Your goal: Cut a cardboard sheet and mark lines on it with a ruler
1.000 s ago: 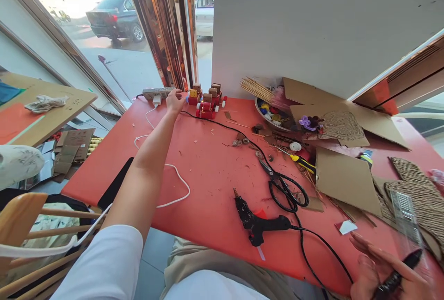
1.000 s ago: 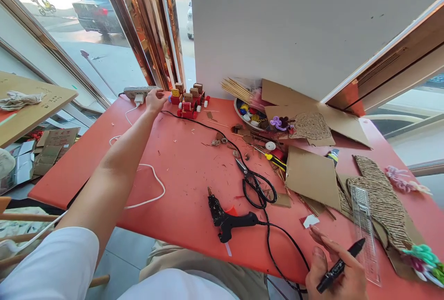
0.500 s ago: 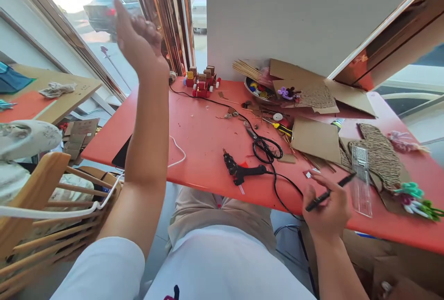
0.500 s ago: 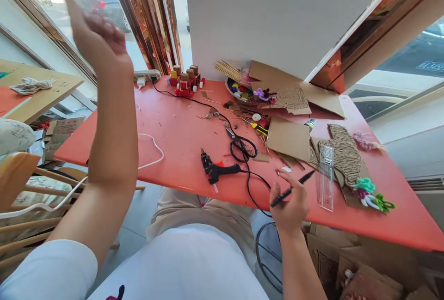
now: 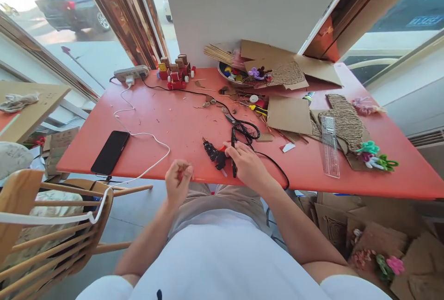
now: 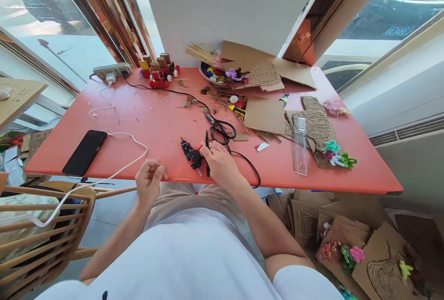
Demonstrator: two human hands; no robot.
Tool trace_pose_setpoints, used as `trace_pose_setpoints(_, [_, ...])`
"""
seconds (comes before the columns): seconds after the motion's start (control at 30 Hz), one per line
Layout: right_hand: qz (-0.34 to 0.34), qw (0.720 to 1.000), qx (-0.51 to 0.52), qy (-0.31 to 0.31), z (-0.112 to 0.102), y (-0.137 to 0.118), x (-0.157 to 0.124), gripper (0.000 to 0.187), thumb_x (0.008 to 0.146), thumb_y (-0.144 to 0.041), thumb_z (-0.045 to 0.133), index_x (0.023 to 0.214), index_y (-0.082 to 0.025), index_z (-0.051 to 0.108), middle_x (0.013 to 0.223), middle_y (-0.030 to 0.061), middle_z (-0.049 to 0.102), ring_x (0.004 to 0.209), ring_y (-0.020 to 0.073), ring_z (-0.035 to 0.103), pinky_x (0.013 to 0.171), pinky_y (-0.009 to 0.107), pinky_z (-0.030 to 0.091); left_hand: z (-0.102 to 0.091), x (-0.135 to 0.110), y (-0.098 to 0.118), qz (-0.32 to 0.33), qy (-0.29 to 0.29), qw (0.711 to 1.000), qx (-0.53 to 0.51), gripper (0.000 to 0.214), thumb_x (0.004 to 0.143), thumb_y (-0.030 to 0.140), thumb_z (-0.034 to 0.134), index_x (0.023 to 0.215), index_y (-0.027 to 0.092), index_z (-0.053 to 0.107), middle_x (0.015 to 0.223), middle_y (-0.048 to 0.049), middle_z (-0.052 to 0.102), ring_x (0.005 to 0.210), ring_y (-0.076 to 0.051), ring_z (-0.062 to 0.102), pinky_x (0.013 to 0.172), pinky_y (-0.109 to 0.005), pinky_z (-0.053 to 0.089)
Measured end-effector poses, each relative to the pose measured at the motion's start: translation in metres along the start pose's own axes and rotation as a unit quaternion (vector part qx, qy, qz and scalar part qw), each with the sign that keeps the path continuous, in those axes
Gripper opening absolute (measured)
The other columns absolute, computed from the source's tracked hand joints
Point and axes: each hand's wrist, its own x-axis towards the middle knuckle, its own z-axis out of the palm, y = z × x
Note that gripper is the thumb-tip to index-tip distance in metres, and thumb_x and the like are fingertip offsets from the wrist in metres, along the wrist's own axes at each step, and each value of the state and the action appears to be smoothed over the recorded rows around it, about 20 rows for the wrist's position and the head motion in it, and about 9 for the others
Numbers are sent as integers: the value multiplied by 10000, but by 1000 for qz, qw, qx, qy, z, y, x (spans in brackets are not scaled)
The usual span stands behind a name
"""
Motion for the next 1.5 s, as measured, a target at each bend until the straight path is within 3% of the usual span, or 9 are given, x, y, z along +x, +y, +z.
trace_pose_setpoints(0.2, [-25,999,21,12,-7,11,-2,427,896,46,383,1046,-258,643,1244,127,818,1201,264,765,1000,440,652,-31,-20,-18,92,-124,972,176,359,1053,561,567,1074,281,791,1117,-89,858,1078,-255,813,1031,-425,636])
trace_pose_setpoints(0.37, [-56,983,30,174,-29,24,-26,345,918,40,486,939,-303,520,1206,45,833,1041,223,814,886,397,683,-32,3,-25,252,-413,798,361,889,1045,760,350,1686,149,423,1661,-187,560,1603,-292,492,1353,-475,348])
trace_pose_setpoints(0.53, [-93,944,-34,316,-48,31,-33,327,956,-21,661,867,-288,494,1047,6,855,866,207,840,867,388,704,-12,65,-31,214,-541,731,357,862,1065,750,276,1741,216,280,1751,-131,416,1667,-244,371,1400,-474,211])
trace_pose_setpoints(0.67, [-76,914,-64,392,-48,38,-37,438,958,-125,740,724,-277,402,1002,10,848,854,216,836,765,366,701,-5,125,-41,130,-515,740,414,758,1103,646,369,1742,250,280,1784,-96,351,1688,-237,318,1402,-481,211])
trace_pose_setpoints(0.77, [-56,910,-60,407,-45,43,-42,489,960,-180,765,685,-278,373,983,10,844,836,228,829,729,388,697,-10,163,-49,-7,-400,750,527,685,1095,549,469,1721,296,353,1803,-42,328,1693,-226,301,1407,-446,208])
trace_pose_setpoints(0.83, [-48,915,-62,395,-44,44,-44,481,963,-187,768,689,-284,386,958,3,842,826,234,828,725,401,695,-14,179,-52,-58,-332,751,568,714,1118,491,379,1725,119,322,1810,-165,277,1704,-299,256,1406,-505,203])
trace_pose_setpoints(0.93, [-42,920,-68,383,-42,44,-46,417,971,-160,746,717,-289,442,934,-3,842,805,232,825,785,429,697,-10,181,-52,-80,-282,754,588,800,1119,496,316,1686,-67,284,1789,-298,230,1711,-371,202,1400,-569,190])
trace_pose_setpoints(1.13, [-44,914,-65,398,-37,47,-38,352,981,-158,730,756,-275,486,967,27,847,877,241,839,862,456,709,22,161,-52,25,-401,769,497,713,1099,577,372,1730,247,341,1800,-77,350,1694,-244,306,1391,-464,248])
trace_pose_setpoints(1.5, [-42,910,-90,403,-42,40,-31,386,956,-137,775,777,-269,460,966,-5,859,884,230,852,878,449,711,15,205,-56,-106,-233,775,578,808,1103,533,300,1702,-9,307,1783,-270,321,1698,-377,280,1388,-591,214])
